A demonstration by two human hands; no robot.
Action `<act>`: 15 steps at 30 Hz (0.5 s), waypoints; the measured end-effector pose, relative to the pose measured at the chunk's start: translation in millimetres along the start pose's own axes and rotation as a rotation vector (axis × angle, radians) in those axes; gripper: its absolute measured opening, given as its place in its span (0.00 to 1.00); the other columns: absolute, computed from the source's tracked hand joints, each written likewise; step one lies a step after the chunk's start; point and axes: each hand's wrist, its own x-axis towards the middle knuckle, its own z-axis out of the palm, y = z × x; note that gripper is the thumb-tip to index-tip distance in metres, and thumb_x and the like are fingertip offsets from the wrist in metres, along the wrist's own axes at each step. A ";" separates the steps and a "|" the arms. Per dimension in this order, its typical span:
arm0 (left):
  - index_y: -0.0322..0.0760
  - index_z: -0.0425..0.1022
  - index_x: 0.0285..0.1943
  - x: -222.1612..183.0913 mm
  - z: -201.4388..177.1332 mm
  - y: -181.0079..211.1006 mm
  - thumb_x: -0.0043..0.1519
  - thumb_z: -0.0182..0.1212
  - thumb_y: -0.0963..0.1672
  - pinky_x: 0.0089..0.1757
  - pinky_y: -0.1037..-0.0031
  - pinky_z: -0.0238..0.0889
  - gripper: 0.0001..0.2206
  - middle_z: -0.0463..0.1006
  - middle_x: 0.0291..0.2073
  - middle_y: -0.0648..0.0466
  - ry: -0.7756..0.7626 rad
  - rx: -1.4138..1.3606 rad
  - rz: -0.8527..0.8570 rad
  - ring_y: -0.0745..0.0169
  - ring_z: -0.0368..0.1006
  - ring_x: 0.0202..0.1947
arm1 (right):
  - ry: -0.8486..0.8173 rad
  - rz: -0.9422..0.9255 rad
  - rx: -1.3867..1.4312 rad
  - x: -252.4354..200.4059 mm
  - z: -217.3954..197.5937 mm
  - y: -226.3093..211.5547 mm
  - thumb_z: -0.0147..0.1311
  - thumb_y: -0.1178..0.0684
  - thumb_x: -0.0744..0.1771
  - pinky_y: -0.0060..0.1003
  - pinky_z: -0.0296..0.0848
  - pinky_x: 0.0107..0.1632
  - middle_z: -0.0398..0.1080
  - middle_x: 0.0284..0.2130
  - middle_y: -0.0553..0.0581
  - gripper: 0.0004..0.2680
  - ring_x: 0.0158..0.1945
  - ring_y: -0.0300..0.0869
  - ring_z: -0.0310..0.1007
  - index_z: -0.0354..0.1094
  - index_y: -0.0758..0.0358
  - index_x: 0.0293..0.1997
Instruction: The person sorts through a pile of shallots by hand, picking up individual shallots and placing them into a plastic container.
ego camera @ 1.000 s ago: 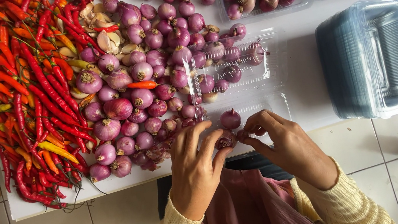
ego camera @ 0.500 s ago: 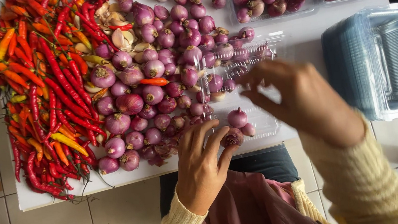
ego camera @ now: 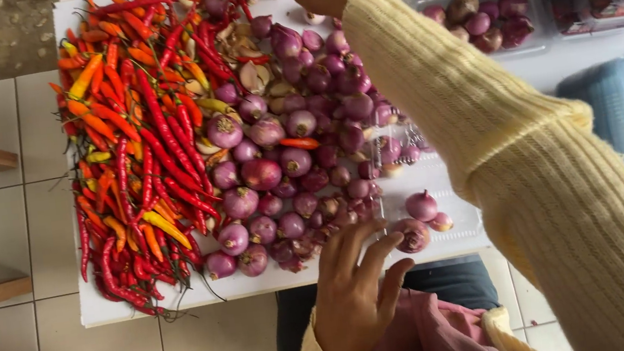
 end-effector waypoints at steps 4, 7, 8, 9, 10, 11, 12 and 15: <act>0.35 0.75 0.54 -1.2 -3.9 -5.7 0.68 0.58 0.44 0.58 0.54 0.63 0.10 0.75 0.55 0.43 0.005 0.004 -0.023 0.44 0.71 0.56 | 0.022 -0.109 -0.032 21.9 31.5 -3.7 0.61 0.61 0.66 0.44 0.79 0.46 0.74 0.48 0.63 0.12 0.45 0.52 0.76 0.71 0.67 0.54; 0.36 0.74 0.55 -0.3 -5.7 -9.6 0.68 0.58 0.45 0.58 0.54 0.62 0.11 0.75 0.56 0.44 -0.005 -0.013 -0.045 0.41 0.70 0.57 | 0.083 -0.196 -0.077 23.3 38.9 2.5 0.61 0.65 0.65 0.42 0.81 0.43 0.76 0.42 0.64 0.09 0.41 0.51 0.77 0.73 0.70 0.49; 0.36 0.74 0.55 -0.1 -5.9 -9.7 0.68 0.58 0.45 0.58 0.54 0.62 0.11 0.75 0.56 0.44 -0.005 -0.014 -0.046 0.41 0.70 0.57 | 0.082 -0.195 -0.077 25.5 39.9 5.9 0.61 0.65 0.65 0.42 0.81 0.43 0.76 0.42 0.64 0.09 0.41 0.51 0.77 0.73 0.70 0.49; 0.36 0.74 0.55 0.0 -5.7 -9.4 0.69 0.57 0.45 0.59 0.54 0.61 0.11 0.75 0.56 0.44 -0.008 -0.009 -0.048 0.39 0.68 0.61 | 0.075 -0.183 -0.056 27.3 40.8 9.6 0.59 0.65 0.64 0.43 0.80 0.41 0.75 0.42 0.63 0.09 0.41 0.51 0.76 0.72 0.69 0.47; 0.36 0.74 0.55 -0.2 -5.2 -9.1 0.69 0.56 0.45 0.59 0.54 0.60 0.11 0.75 0.57 0.44 -0.012 -0.004 -0.049 0.36 0.66 0.64 | 0.069 -0.170 -0.037 28.6 41.5 13.6 0.58 0.66 0.63 0.43 0.79 0.39 0.74 0.42 0.62 0.09 0.40 0.52 0.75 0.71 0.67 0.46; 0.36 0.74 0.55 -0.5 -3.7 -8.4 0.69 0.56 0.45 0.59 0.54 0.60 0.11 0.75 0.57 0.44 -0.012 -0.006 -0.050 0.36 0.66 0.64 | 0.068 -0.169 -0.038 26.8 41.8 17.5 0.58 0.66 0.63 0.43 0.79 0.39 0.74 0.42 0.62 0.09 0.40 0.52 0.75 0.71 0.67 0.46; 0.35 0.74 0.55 -0.2 -3.0 -8.0 0.69 0.56 0.45 0.60 0.53 0.60 0.10 0.75 0.56 0.44 -0.012 -0.009 -0.043 0.40 0.68 0.61 | 0.073 -0.180 -0.039 26.3 41.7 20.3 0.57 0.65 0.64 0.43 0.77 0.38 0.73 0.41 0.63 0.07 0.40 0.51 0.73 0.70 0.67 0.45; 0.35 0.74 0.54 -0.1 -2.3 -3.9 0.69 0.57 0.44 0.59 0.54 0.61 0.10 0.75 0.56 0.45 -0.014 -0.012 -0.037 0.43 0.70 0.57 | 0.126 -0.227 0.000 24.9 44.3 33.1 0.55 0.64 0.65 0.42 0.75 0.35 0.72 0.36 0.61 0.04 0.35 0.49 0.73 0.69 0.66 0.42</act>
